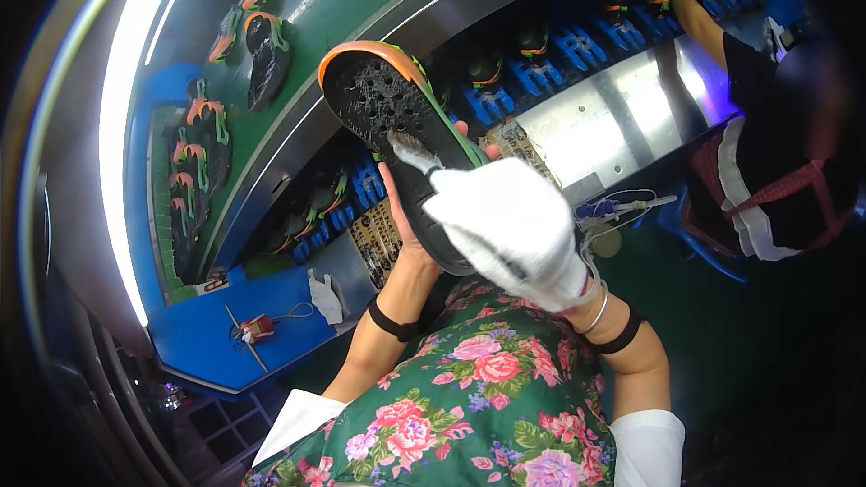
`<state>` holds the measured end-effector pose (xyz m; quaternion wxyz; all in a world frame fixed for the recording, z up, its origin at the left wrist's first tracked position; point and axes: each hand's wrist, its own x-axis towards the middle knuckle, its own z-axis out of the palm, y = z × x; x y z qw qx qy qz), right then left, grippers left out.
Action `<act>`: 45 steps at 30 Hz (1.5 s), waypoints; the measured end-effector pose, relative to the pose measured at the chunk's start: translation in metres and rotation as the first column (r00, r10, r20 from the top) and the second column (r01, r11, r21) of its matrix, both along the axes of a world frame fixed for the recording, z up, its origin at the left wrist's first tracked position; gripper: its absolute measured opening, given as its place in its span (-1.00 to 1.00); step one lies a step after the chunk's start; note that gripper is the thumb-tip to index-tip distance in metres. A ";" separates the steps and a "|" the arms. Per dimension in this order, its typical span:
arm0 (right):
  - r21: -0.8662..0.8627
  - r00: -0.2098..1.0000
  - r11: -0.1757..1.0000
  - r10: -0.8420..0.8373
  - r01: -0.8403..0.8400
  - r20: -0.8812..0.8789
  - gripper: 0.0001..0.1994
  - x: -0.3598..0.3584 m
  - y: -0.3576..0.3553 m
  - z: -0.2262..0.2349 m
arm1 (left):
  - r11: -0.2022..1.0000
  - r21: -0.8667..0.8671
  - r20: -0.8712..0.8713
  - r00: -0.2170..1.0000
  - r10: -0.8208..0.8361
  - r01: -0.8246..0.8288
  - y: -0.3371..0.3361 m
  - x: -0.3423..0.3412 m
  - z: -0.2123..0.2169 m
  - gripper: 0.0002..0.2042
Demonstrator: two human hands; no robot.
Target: Applying glue or solvent to shoe soles using a brush at a factory workstation assembly line.
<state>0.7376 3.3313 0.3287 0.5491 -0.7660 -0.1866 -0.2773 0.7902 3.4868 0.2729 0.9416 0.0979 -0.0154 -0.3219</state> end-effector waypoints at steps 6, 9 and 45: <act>0.183 0.995 0.979 0.101 -0.095 -0.024 -0.81 -0.003 0.001 -0.011 | 0.996 0.054 0.017 0.997 0.076 -0.077 -0.007 0.002 0.003 -0.10; 0.102 1.000 0.995 0.007 -0.005 -0.017 -0.77 -0.005 -0.008 -0.014 | 0.996 -0.046 -0.090 0.993 0.078 -0.082 -0.009 0.005 0.005 -0.17; 0.291 0.866 0.860 0.474 -0.418 -0.159 -0.84 -0.014 -0.031 -0.034 | 0.997 -0.077 -0.002 1.000 -0.002 0.002 -0.003 0.023 -0.006 0.01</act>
